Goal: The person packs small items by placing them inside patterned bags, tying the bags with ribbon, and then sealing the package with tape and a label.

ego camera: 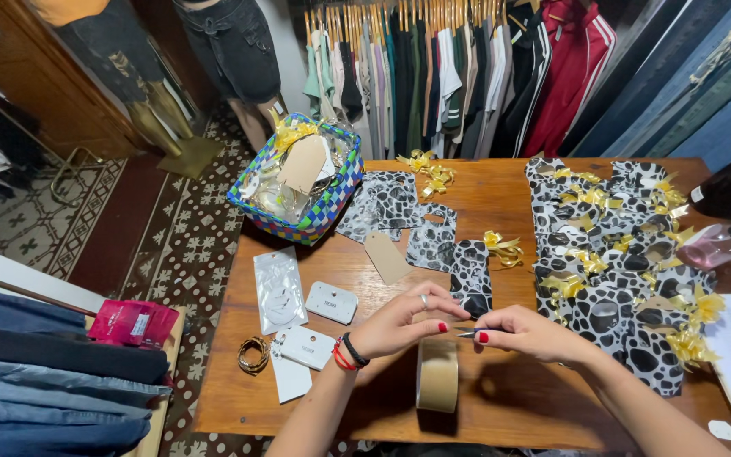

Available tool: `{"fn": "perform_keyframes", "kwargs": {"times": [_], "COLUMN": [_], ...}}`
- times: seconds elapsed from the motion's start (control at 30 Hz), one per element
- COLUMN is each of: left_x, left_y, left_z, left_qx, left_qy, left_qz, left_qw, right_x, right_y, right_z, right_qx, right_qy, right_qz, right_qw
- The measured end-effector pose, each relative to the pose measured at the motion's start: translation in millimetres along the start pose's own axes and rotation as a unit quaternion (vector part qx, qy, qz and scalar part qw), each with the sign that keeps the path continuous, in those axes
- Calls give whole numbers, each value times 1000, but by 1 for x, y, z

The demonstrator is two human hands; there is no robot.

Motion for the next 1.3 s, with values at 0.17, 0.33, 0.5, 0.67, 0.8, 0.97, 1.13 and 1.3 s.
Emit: {"fn": "perform_keyframes", "kwargs": {"times": [0.17, 0.33, 0.5, 0.67, 0.8, 0.97, 1.13, 1.3], "left_x": [1, -2, -2, -10, -12, -20, -12, -14], "left_y": [-1, 1, 3, 5, 5, 7, 7, 9], "left_z": [0, 1, 1, -1, -1, 0, 3, 4], "left_qx": [-15, -18, -16, -22, -22, -19, 1, 48], "left_qy": [-20, -12, -14, -8, -3, 4, -7, -4], "left_qz": [-2, 4, 10, 8, 19, 32, 35, 43], "left_qw": [1000, 1000, 1000, 1000, 1000, 999, 999, 998], "right_x": [-7, -11, -15, -19, -8, 6, 65, 26], "right_y": [-5, -5, -4, -1, -4, -5, -27, -44], "right_z": [-9, -12, -12, -13, -12, -6, 1, 3], "right_qx": [-11, -15, -9, 6, -13, -42, -27, 222], "right_qy": [18, 20, 18, 21, 10, 4, -31, 83], "right_qz": [12, 23, 26, 40, 15, 29, 24, -176], "right_qw": [1000, 999, 999, 999, 1000, 999, 999, 955]}}
Point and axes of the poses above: each hand's wrist, its own z-axis away from the middle knuckle, its own y-axis out of the back of the hand, x = y × z, the point moved 10 cm from there along -z, towards the middle knuckle, and after that the axes turned 14 degrees about z, right-handed, at the moved point
